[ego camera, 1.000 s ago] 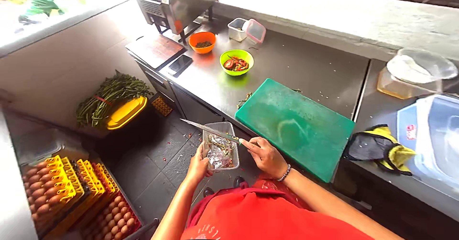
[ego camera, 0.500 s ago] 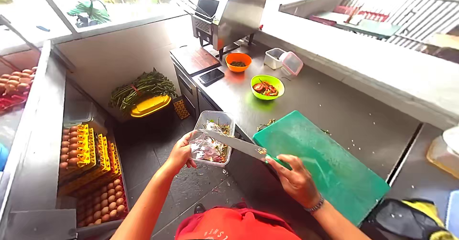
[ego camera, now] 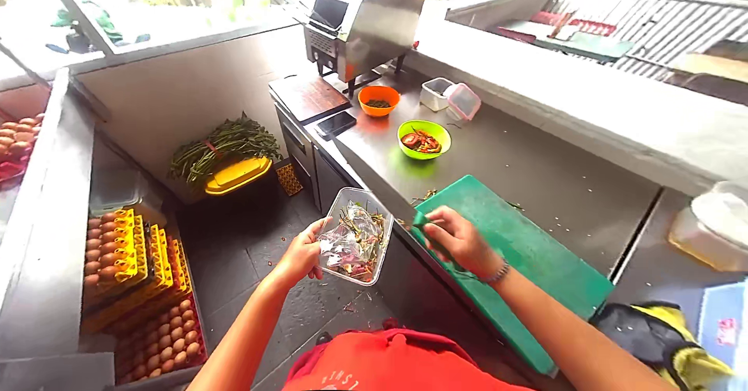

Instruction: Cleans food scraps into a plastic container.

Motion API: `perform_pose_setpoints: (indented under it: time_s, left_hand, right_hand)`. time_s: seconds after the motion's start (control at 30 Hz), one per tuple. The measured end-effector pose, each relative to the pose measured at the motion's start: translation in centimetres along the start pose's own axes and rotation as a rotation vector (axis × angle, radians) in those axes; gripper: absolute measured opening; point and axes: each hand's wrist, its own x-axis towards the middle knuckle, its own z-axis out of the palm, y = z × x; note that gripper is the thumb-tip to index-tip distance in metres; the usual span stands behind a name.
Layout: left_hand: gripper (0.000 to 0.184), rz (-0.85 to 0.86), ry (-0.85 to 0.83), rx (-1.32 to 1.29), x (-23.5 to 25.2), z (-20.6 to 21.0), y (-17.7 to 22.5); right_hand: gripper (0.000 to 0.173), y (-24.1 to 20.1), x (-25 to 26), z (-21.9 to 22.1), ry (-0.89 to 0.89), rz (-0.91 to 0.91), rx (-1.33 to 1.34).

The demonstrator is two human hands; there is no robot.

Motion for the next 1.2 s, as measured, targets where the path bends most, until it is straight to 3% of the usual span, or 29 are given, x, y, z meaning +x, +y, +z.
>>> perform_pose_setpoints:
  time_s: [0.13, 0.47, 0.6, 0.8, 0.93, 1.1, 1.2]
  left_hand:
    - [0.055, 0.039, -0.027, -0.034, -0.5, 0.2, 1.0]
    - [0.047, 0.067, 0.034, -0.135, -1.0, -0.1, 0.8]
    - [0.048, 0.039, 0.055, -0.172, -0.2, -0.1, -0.2]
    - [0.046, -0.021, 0.165, -0.103, 0.8, -1.8, -2.9]
    - [0.049, -0.021, 0.139, -0.062, 0.7, -0.6, -2.6]
    - [0.053, 0.065, -0.002, -0.123, 1.1, 3.3, -1.9]
    - [0.057, 0.116, -0.016, -0.153, 1.2, 3.7, -2.1]
  right_hand:
    - [0.017, 0.1, 2.3, 1.0, -0.055, -0.023, 0.069]
    - [0.012, 1.2, 1.0, 0.0, -0.082, 0.009, 0.074]
    - [0.019, 4.5, -1.5, -1.5, -0.101, 0.061, 0.057]
    - [0.022, 12.7, -9.9, -5.4, 0.013, 0.190, 0.054]
    - [0.043, 9.9, -8.9, -3.8, 0.292, -0.166, -0.164]
    - [0.029, 7.2, -2.7, 1.6, 0.556, -0.594, -0.549]
    - [0.039, 8.7, -2.2, 3.4, 0.623, -0.717, -0.746]
